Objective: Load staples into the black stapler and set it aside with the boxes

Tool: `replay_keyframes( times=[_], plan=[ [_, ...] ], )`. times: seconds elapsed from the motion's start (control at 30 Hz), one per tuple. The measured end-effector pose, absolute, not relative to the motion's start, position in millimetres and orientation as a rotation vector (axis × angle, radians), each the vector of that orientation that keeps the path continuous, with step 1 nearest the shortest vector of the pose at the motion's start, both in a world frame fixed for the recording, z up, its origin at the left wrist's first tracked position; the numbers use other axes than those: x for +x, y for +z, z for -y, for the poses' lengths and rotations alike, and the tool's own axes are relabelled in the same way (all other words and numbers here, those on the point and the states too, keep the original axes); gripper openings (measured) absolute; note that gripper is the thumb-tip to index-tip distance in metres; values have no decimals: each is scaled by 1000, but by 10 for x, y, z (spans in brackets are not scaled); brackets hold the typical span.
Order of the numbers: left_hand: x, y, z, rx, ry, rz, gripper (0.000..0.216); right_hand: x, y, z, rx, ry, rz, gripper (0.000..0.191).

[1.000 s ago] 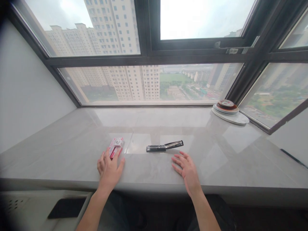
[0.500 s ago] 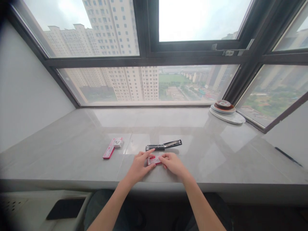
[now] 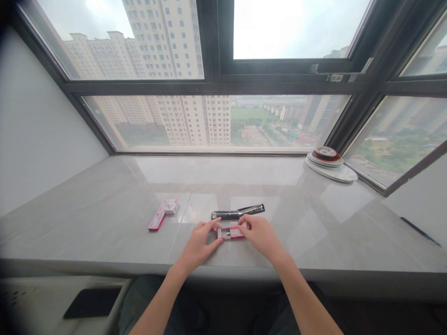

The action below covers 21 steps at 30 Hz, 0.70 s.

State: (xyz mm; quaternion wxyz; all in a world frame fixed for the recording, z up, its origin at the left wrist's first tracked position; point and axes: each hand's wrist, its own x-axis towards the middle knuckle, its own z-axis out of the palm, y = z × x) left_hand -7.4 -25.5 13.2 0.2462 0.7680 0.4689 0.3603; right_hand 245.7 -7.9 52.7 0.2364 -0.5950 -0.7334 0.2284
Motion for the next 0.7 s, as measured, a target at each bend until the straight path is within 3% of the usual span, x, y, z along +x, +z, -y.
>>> replay_keyframes(
  times=[0.27, 0.57, 0.7],
  plan=[
    [-85, 140, 256, 2102, 978, -1288, 66, 1943, 853, -198, -1547, 325, 2754, 13],
    [-84, 121, 245, 2083, 988, -1293, 65, 1950, 766, -191, -1543, 302, 2699, 13],
    [-82, 125, 252, 2086, 981, -1292, 63, 2161, 666, -104, -1441, 546, 2402, 13]
  ],
)
